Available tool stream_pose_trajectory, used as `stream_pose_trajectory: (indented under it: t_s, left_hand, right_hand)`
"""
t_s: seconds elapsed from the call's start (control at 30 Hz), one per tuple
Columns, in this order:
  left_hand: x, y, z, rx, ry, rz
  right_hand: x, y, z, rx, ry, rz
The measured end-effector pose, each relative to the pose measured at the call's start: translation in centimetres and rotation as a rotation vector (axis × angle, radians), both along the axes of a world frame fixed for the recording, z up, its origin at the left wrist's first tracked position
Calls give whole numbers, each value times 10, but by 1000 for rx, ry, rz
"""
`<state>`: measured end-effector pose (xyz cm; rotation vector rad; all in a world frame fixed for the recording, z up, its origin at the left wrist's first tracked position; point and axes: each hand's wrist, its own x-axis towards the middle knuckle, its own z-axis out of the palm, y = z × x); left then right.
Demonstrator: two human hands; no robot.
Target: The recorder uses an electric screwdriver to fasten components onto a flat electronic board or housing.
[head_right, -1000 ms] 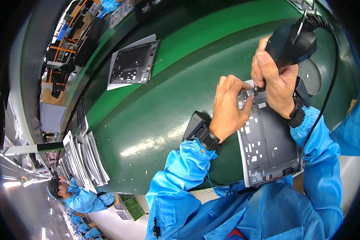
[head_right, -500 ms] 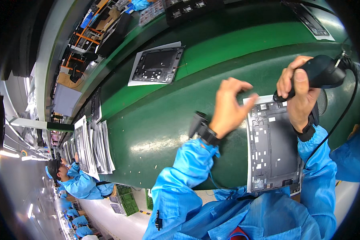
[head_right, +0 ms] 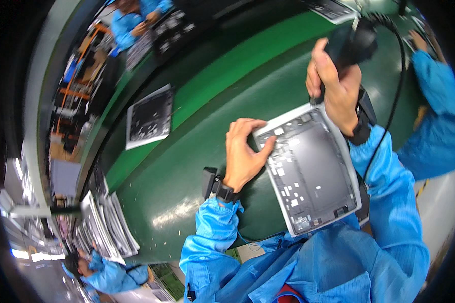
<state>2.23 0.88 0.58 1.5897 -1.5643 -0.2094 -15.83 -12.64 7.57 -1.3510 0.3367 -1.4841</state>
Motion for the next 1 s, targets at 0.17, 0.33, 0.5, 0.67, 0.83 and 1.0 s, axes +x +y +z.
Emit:
stream_pose_trajectory:
  t_s: [0.17,0.33,0.5,0.67,0.83,1.0]
  left_hand:
    - [-3,-4,-6,4,-39,-22]
    - [-11,-4,-3,35,-68,-5]
    - [-12,-5,-2,62,-73,-8]
    - [-12,-5,-2,65,-77,-10]
    - [-10,-5,-2,69,-76,-6]
    - [-10,-5,-3,64,-64,-9]
  right_hand:
    - [-57,-56,-2,-81,9,-233]
    - [-76,-81,-14,-80,-42,-316]
    - [-77,-85,-23,-21,-12,-320]
    - [-76,-87,-27,-13,54,-321]
    - [-73,-88,-29,-28,85,-344]
    - [-75,-89,-32,-56,139,-361]
